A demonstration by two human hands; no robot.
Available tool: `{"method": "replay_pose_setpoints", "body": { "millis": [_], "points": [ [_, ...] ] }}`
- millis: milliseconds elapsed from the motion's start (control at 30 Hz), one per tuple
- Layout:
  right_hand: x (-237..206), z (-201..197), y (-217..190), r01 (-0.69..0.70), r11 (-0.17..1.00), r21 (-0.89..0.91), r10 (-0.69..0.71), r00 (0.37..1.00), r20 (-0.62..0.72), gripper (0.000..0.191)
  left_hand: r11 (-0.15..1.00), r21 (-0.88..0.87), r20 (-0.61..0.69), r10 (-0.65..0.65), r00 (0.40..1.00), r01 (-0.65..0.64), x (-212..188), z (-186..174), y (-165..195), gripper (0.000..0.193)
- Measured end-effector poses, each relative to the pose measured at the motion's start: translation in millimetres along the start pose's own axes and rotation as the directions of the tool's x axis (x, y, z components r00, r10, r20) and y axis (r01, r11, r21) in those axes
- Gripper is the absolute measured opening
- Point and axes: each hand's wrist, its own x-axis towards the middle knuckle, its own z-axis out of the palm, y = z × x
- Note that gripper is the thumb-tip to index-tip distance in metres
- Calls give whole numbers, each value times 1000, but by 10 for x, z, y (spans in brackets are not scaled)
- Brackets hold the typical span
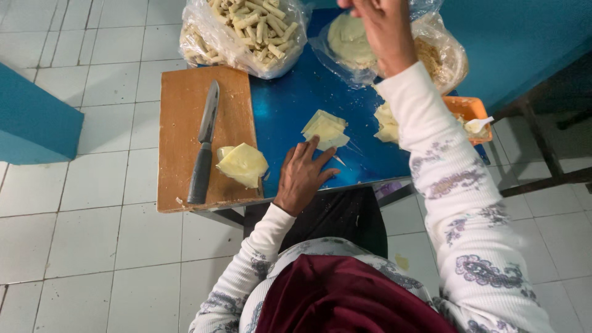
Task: The person sits at a table and stacks thin yellow food sheets, spoons brown paste from a container onto the stacked sheets, and folds the sheets over the filling by hand to form filled wraps. A knife rests on a cutting board beside the work area and bags of snack pieces sit on the table.
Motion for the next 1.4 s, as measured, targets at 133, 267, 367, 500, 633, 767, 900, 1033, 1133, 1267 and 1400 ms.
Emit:
{"method": "replay_pose_setpoints", "body": {
  "millis": [133,267,367,500,633,767,900,1033,1133,1267,1400],
  "points": [
    [-484,-711,-158,-37,856,-515,51,999,12,16,1000,-5,4,-9,1000,9,-5,-27,17,51],
    [-1069,-1140,-172,-204,466,-861,290,955,-70,14,1000,-15,15,-26,1000,26,1,-47,31,50],
    [-1346,-1163,-9,-270,205,-941,427,889,-162,20,999,-25,22,-35,999,35,5,-48,29,51],
    [-1516,-1072,180,-316,191,-929,380,897,-227,22,999,-23,21,-34,999,35,-2,-41,15,50],
    [-1541,-1163,121,-260,153,-953,284,936,-210,8,999,-29,18,-36,999,36,-13,-32,-2,49],
    [-1663,-1284,-83,-129,20,-991,124,984,-126,3,998,-30,38,-45,998,46,-13,-12,-8,49],
    [-1741,-1267,-71,-183,174,-968,180,972,-152,3,999,-28,27,-32,999,32,-21,-17,-8,50],
    [-1768,-1349,43,-379,477,-793,306,917,-255,10,998,-27,37,-47,998,48,-8,-34,-1,49],
    [-1792,-1484,89,-529,555,-642,418,845,-334,14,998,-30,40,-49,998,50,-3,-38,-3,48],
    [-1829,-1620,24,-553,589,-590,437,831,-343,17,997,-52,27,-58,998,59,-24,-22,-20,46],
    [-1806,-1543,-151,-599,742,-301,531,799,-282,20,982,-170,-25,-87,996,81,-7,11,-66,35]
  ]
}}
